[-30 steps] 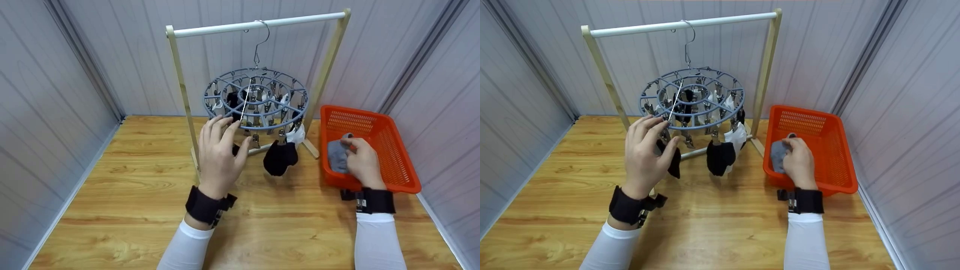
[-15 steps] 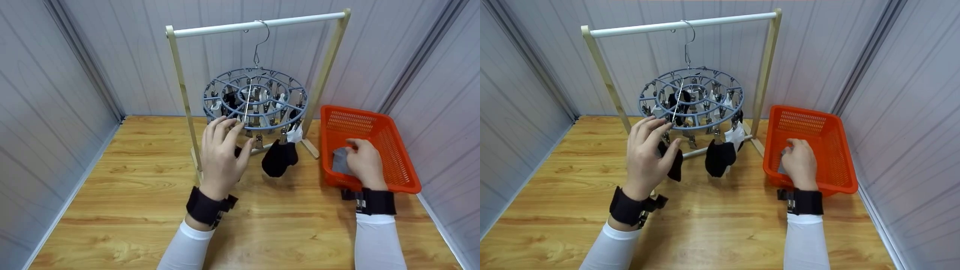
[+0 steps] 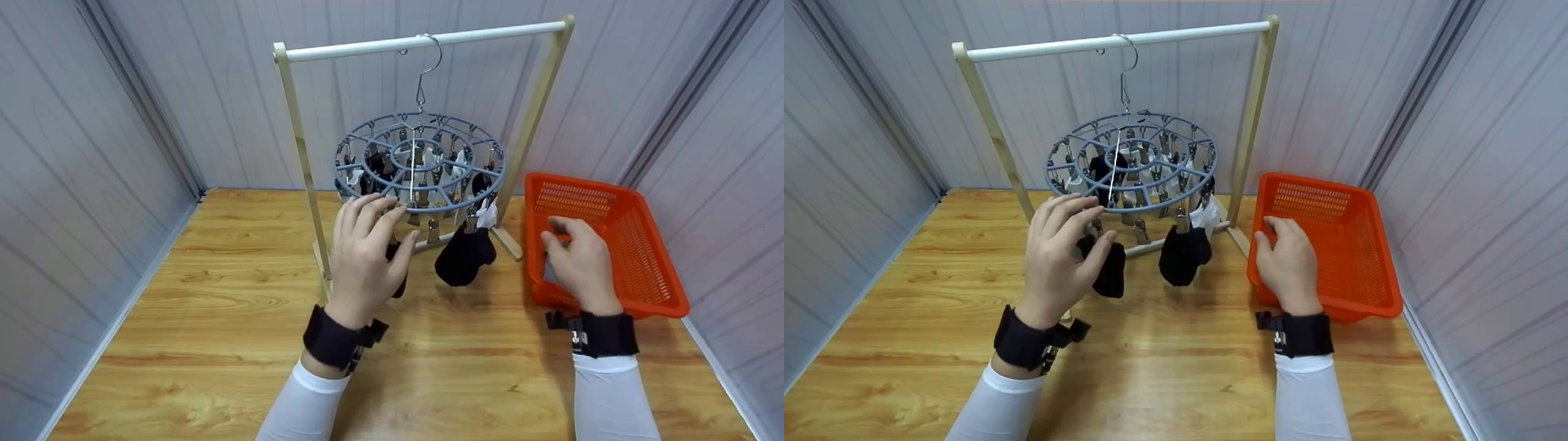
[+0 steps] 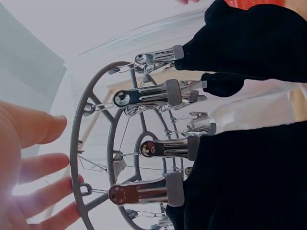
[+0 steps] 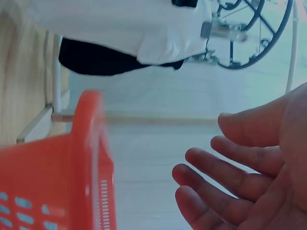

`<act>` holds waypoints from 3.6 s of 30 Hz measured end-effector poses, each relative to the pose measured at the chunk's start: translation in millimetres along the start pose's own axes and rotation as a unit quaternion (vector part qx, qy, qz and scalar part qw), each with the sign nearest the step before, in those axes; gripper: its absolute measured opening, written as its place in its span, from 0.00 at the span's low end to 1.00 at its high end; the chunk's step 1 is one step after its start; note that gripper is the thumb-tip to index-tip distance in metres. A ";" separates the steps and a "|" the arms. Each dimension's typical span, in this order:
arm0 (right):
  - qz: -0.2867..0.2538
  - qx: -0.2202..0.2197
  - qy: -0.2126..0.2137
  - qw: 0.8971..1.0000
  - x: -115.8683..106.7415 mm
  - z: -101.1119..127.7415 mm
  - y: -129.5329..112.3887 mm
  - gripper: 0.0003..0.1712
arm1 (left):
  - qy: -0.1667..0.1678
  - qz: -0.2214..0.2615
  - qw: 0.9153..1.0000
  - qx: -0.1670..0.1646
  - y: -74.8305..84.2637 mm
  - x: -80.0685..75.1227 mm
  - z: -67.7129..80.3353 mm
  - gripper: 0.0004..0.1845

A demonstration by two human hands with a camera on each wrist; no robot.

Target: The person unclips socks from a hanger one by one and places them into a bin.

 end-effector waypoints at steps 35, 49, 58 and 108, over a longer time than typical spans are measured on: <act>-0.101 -0.128 -0.160 0.974 88.6 15.2 -45.0 0.25 | -0.020 -0.003 0.999 0.050 -10.1 -4.3 -0.4 0.22; -0.242 0.002 -0.225 0.944 147.0 25.4 -22.0 0.41 | -0.034 0.025 0.997 0.059 -1.8 -1.3 0.1 0.21; -0.296 0.057 -0.237 0.924 167.2 28.0 -7.4 0.38 | -0.045 0.055 0.995 0.065 2.4 -1.4 0.0 0.22; -0.223 -0.030 -0.282 0.932 156.9 34.1 -39.4 0.09 | -0.209 0.310 0.899 -0.227 -6.1 63.6 31.8 0.29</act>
Point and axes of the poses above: each hand's wrist, its own z-axis away from the middle knuckle, its own x-axis out of the palm, y = z × x, the point moved 7 cm from there along -z, towards the middle knuckle, and after that the axes turned 13 degrees about -z, right-handed, at the moved point
